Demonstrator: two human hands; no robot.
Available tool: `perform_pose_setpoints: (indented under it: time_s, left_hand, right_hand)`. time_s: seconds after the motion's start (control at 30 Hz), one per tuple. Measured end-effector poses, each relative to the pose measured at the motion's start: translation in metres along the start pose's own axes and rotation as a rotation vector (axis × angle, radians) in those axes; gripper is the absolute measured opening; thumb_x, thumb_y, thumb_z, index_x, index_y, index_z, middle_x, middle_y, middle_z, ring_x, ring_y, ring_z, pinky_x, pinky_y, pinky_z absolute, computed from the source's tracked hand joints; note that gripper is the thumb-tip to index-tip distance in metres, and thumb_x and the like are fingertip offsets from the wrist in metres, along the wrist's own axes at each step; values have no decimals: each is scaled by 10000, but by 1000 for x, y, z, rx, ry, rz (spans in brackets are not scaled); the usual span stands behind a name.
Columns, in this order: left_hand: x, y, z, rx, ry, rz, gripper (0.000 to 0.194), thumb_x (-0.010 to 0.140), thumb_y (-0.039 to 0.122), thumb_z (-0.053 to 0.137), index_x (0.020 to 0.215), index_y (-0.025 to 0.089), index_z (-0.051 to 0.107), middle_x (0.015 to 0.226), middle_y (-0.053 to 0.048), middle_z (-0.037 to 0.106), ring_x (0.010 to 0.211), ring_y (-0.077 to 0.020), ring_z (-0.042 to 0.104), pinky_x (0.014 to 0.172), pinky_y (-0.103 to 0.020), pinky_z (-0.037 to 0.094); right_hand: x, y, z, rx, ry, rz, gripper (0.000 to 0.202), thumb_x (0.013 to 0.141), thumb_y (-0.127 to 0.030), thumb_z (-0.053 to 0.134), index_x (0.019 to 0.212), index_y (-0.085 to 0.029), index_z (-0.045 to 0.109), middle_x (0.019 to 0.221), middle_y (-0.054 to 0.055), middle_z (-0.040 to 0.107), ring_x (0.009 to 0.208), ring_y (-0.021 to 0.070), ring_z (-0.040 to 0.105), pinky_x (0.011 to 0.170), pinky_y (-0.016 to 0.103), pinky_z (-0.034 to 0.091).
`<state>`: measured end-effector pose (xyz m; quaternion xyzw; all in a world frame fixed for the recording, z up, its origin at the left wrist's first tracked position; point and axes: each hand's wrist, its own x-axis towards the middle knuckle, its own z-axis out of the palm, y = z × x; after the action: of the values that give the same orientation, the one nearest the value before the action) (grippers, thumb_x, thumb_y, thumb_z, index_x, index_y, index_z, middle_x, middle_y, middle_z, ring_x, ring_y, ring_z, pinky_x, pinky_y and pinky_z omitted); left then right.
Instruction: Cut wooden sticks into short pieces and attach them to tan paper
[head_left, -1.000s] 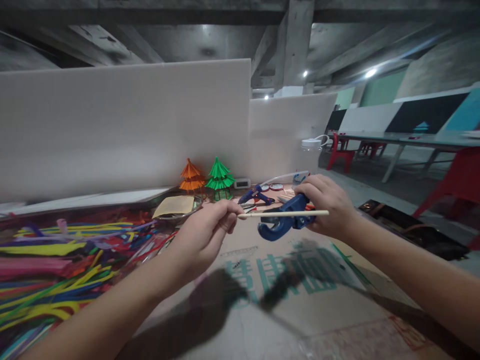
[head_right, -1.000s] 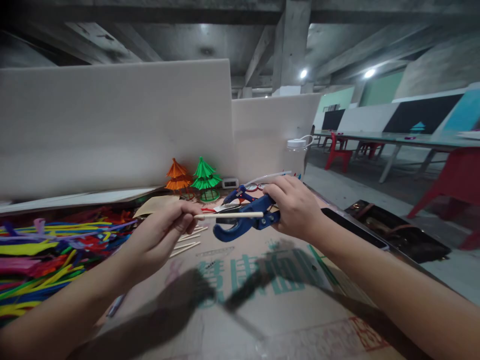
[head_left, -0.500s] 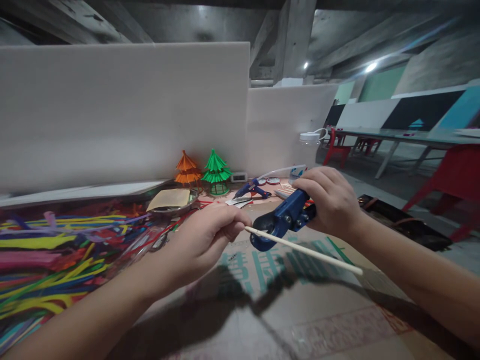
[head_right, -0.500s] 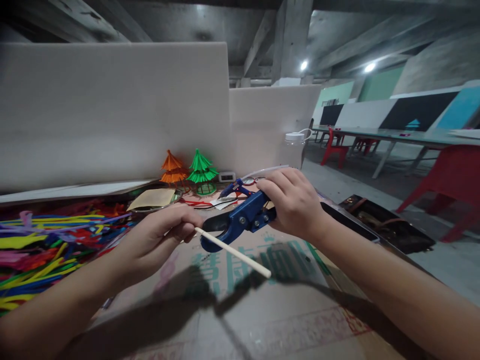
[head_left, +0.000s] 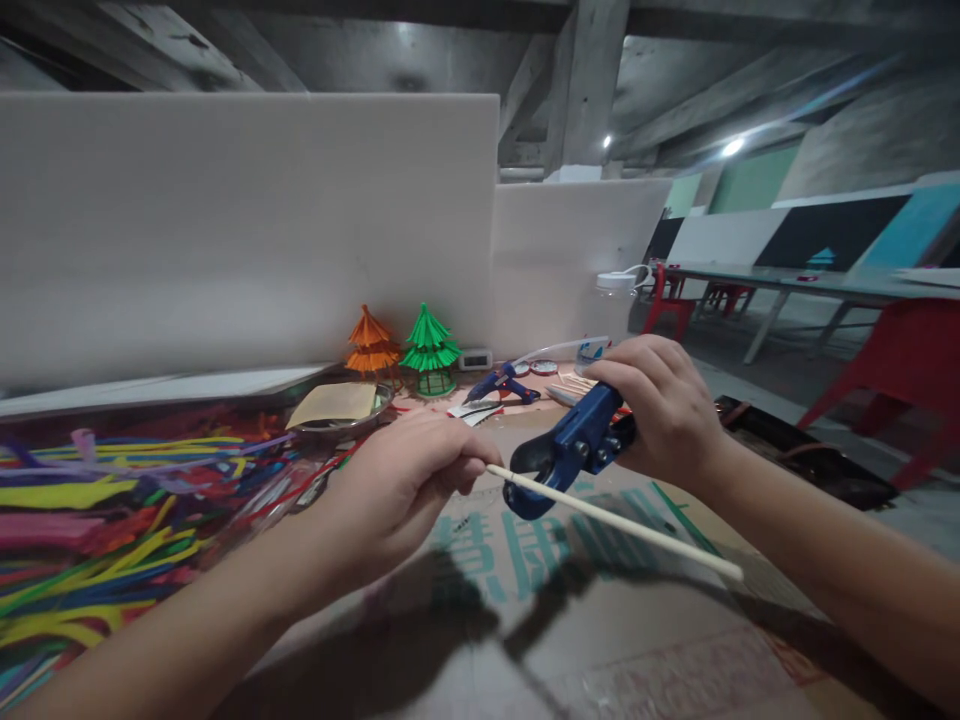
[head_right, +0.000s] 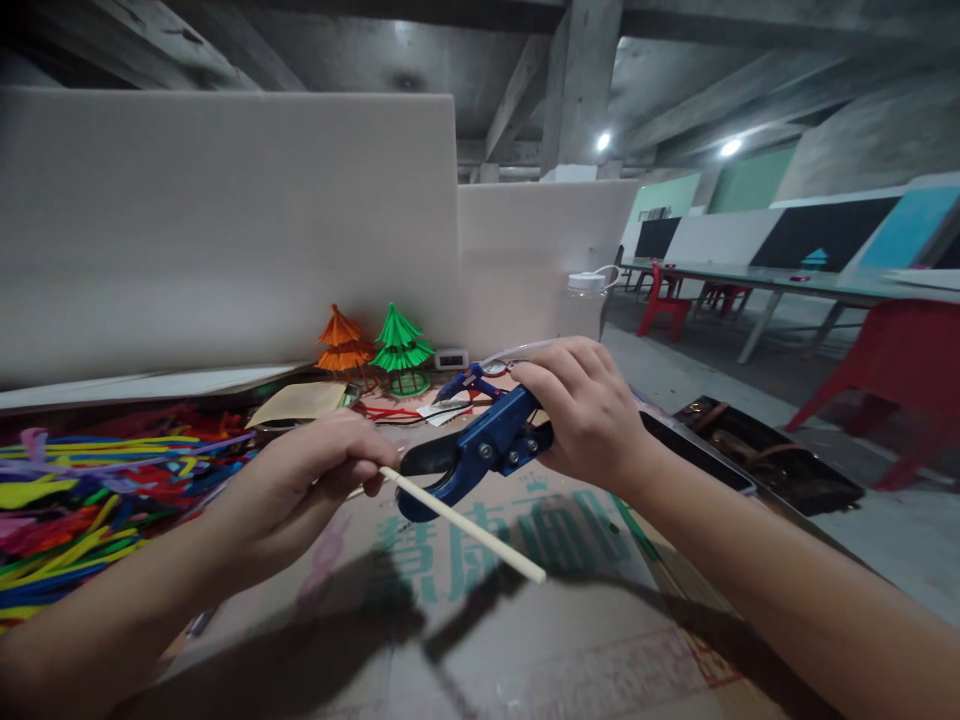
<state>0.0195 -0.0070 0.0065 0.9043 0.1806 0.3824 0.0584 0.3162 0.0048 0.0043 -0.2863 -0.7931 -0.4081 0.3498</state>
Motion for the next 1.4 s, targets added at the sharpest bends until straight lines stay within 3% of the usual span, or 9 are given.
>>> perform_pose_setpoints:
  time_s: [0.23, 0.5, 0.77, 1.23, 1.4]
  left_hand:
    - [0, -1, 10, 19, -101, -54, 235, 941, 96, 435, 855, 205, 624, 774, 1, 677, 708, -141, 598, 657, -240, 440]
    - [-2, 7, 9, -89, -188, -10, 228, 1001, 134, 475, 948, 230, 674, 914, 1, 734, 812, -141, 636, 714, -240, 449]
    - [-5, 11, 12, -85, -197, -1, 228, 1006, 135, 494, 899, 229, 673, 902, 19, 743, 760, -124, 618, 687, -226, 432]
    - [-1, 11, 11, -124, -208, -14, 254, 973, 71, 485, 896, 204, 687, 804, 19, 711, 734, -117, 594, 694, -223, 414]
    - [-2, 10, 11, -127, -190, 7, 239, 966, 65, 500, 924, 196, 695, 801, 22, 701, 716, -104, 577, 691, -209, 405]
  right_hand:
    - [-1, -7, 0, 49, 4, 17, 422, 886, -280, 623, 1292, -255, 511, 1048, 98, 639, 1005, 306, 586, 895, 484, 467]
    - [-1, -6, -10, -76, 25, -9, 293, 927, -325, 646, 1197, -306, 534, 947, 53, 659, 899, 265, 604, 820, 439, 478]
    - [-3, -5, -13, -86, 11, -13, 250, 946, -419, 642, 1168, -333, 568, 902, 35, 661, 909, 256, 611, 855, 446, 462]
    - [2, -1, -14, -165, 178, -126, 234, 890, -370, 739, 1048, -282, 590, 836, 7, 663, 829, 209, 624, 810, 379, 490]
    - [4, -2, -15, -158, 175, -129, 209, 894, -346, 733, 1038, -280, 598, 829, 5, 666, 828, 207, 617, 801, 373, 482]
